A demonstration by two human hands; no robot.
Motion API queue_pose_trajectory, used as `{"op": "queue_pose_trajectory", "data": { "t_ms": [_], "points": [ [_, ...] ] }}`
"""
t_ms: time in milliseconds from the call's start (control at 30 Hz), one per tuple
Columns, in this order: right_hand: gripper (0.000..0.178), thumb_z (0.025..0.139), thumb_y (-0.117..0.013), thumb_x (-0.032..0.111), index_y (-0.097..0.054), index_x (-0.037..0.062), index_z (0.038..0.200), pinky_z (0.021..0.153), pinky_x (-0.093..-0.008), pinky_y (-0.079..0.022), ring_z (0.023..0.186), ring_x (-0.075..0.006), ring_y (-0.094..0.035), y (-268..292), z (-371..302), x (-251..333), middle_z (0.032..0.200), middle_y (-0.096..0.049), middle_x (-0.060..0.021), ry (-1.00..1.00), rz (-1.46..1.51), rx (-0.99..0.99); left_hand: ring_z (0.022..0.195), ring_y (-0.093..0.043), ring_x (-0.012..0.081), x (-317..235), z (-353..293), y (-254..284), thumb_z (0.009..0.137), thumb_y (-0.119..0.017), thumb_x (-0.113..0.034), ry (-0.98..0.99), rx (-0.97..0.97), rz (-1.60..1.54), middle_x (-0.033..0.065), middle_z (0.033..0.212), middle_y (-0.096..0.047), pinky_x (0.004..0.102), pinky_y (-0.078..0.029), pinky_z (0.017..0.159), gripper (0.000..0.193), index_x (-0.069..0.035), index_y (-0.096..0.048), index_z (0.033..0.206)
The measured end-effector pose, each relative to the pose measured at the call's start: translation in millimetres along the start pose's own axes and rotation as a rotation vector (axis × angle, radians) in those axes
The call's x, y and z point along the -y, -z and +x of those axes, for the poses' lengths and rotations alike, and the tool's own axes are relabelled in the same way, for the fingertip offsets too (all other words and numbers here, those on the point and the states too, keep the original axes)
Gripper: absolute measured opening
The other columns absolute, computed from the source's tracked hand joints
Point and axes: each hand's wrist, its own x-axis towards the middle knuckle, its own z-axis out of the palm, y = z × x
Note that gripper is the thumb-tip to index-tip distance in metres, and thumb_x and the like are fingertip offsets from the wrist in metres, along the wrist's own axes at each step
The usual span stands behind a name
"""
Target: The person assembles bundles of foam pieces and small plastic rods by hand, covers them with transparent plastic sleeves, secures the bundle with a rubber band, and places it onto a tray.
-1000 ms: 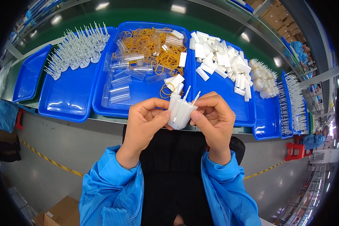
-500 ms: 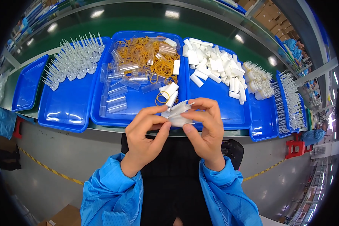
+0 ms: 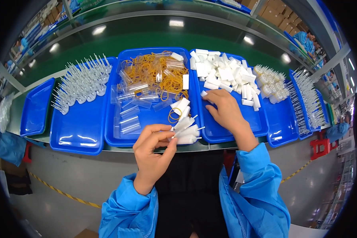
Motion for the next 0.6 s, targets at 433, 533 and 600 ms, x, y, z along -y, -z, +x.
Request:
{"op": "queue_pose_trajectory", "data": {
  "t_ms": [433, 533, 600],
  "points": [
    [0.011, 0.085, -0.065, -0.002, -0.067, -0.0051, 0.095, 0.074, -0.0248, -0.047, 0.081, -0.0140, -0.060, 36, -26, 74, 0.093, -0.063, -0.0093, -0.081, 0.900, -0.359, 0.074, -0.069, 0.0196, 1, -1, -7, 0.074, -0.072, 0.011, -0.212, -0.053, 0.262, 0.0145, 0.103, -0.064, 0.0272, -0.055, 0.063, 0.017, 0.004, -0.068, 0.089],
    [0.014, 0.085, -0.066, -0.001, -0.064, -0.0041, 0.099, 0.074, -0.0247, -0.047, 0.081, -0.0142, -0.060, 21, -30, 77, 0.092, -0.062, -0.0089, -0.168, 0.909, -0.388, 0.071, -0.068, 0.0191, -3, 0, -9, 0.074, -0.072, 0.011, -0.286, -0.075, 0.316, 0.0146, 0.102, -0.065, 0.0271, -0.054, 0.063, 0.017, 0.005, -0.068, 0.089],
    [0.016, 0.085, -0.068, 0.000, -0.062, -0.0031, 0.099, 0.072, -0.0250, -0.048, 0.079, -0.0144, -0.061, 16, -34, 77, 0.091, -0.064, -0.0094, -0.156, 0.876, -0.406, 0.071, -0.068, 0.0188, -4, -1, -12, 0.073, -0.073, 0.011, -0.294, -0.069, 0.314, 0.0147, 0.102, -0.065, 0.0270, -0.054, 0.063, 0.017, 0.005, -0.069, 0.088]
  ]
}}
